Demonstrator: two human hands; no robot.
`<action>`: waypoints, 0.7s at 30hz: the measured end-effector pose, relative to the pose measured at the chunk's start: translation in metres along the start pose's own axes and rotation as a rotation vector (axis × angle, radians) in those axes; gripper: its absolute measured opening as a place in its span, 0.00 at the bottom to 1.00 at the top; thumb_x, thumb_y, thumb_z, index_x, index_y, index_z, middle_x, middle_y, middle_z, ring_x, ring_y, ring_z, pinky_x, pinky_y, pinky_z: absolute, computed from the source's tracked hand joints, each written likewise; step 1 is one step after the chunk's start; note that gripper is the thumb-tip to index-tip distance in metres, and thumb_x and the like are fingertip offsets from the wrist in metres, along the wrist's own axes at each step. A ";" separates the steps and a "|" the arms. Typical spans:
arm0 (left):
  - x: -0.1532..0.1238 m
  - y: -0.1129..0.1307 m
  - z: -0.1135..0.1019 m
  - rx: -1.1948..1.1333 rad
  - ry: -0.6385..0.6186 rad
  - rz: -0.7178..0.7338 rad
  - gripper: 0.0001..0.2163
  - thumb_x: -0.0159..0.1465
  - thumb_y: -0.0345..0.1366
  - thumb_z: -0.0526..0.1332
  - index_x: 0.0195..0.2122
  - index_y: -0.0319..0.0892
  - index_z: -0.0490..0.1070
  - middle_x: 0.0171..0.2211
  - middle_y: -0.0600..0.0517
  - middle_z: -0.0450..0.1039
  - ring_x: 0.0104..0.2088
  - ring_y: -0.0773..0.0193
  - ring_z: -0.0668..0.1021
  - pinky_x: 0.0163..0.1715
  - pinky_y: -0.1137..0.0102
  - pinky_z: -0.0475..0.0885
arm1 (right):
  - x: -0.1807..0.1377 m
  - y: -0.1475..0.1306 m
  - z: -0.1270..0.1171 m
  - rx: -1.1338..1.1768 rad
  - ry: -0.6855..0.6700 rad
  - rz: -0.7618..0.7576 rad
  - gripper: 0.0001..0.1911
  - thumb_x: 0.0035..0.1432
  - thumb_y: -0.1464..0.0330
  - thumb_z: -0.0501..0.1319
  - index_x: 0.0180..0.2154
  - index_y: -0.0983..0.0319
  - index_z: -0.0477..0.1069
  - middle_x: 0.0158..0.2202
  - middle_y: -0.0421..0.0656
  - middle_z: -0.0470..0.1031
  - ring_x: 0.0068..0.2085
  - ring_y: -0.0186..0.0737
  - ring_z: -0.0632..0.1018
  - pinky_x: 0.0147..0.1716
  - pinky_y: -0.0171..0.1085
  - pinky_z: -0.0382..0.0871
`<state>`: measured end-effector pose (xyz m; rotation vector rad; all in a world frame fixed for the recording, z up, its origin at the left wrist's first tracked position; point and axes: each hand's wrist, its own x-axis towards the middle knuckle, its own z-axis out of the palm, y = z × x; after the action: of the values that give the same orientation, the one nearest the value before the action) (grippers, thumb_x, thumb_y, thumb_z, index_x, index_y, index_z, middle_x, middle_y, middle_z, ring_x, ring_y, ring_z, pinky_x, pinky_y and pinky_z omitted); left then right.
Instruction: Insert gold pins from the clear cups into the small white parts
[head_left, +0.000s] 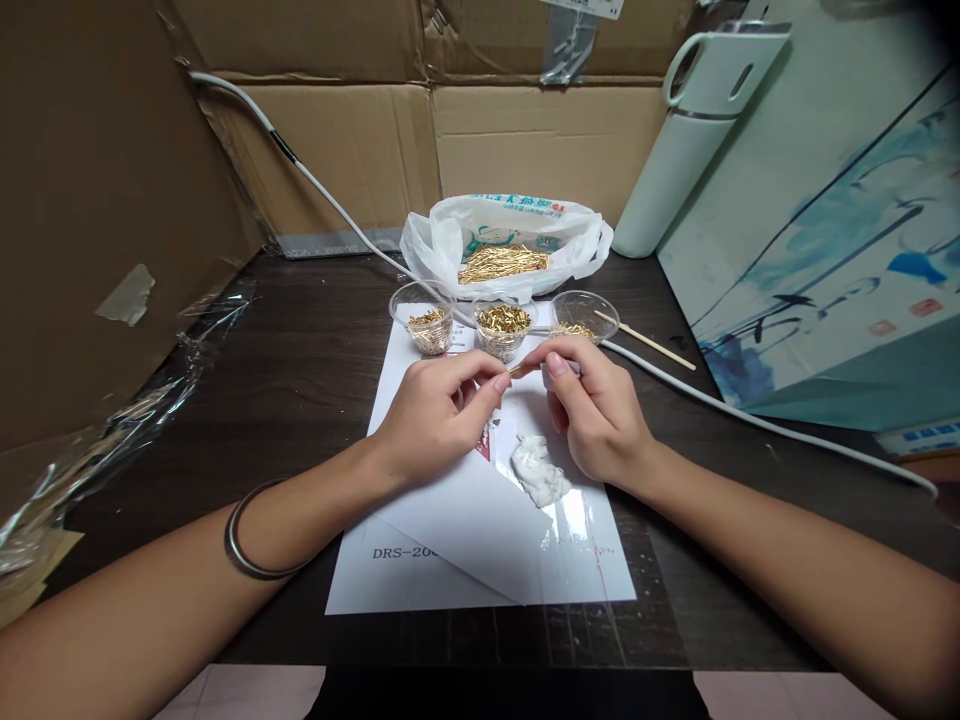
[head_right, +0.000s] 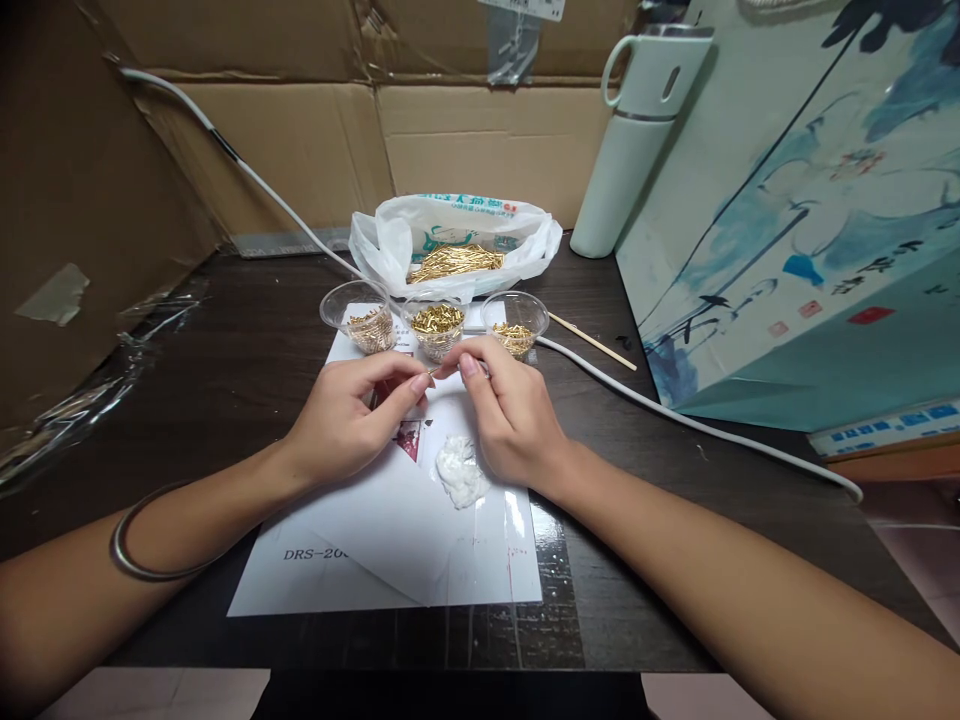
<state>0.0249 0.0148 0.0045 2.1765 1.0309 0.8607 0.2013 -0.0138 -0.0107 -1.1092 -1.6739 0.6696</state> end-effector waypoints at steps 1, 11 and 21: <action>0.000 0.001 -0.001 0.019 0.014 0.013 0.08 0.64 0.36 0.55 0.35 0.39 0.72 0.25 0.53 0.72 0.24 0.70 0.70 0.26 0.73 0.64 | -0.001 -0.002 0.000 -0.022 0.023 -0.031 0.11 0.66 0.65 0.47 0.41 0.59 0.66 0.39 0.42 0.73 0.30 0.32 0.71 0.29 0.35 0.62; -0.016 0.028 -0.008 0.151 -0.172 0.134 0.08 0.64 0.33 0.52 0.32 0.40 0.69 0.17 0.57 0.64 0.18 0.71 0.65 0.23 0.73 0.59 | 0.064 -0.019 -0.070 -0.649 0.026 -0.128 0.07 0.58 0.71 0.57 0.32 0.61 0.75 0.27 0.41 0.72 0.32 0.38 0.71 0.33 0.40 0.61; -0.010 0.039 -0.027 -0.013 -0.818 0.001 0.14 0.68 0.35 0.45 0.28 0.41 0.64 0.22 0.56 0.71 0.25 0.68 0.70 0.31 0.71 0.61 | 0.114 0.012 -0.083 -0.764 -0.422 0.026 0.08 0.34 0.72 0.72 0.19 0.61 0.74 0.12 0.34 0.62 0.15 0.27 0.62 0.21 0.36 0.56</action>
<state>0.0172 -0.0082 0.0461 2.1885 0.5938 -0.0646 0.2706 0.0885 0.0584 -1.5895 -2.3845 0.2744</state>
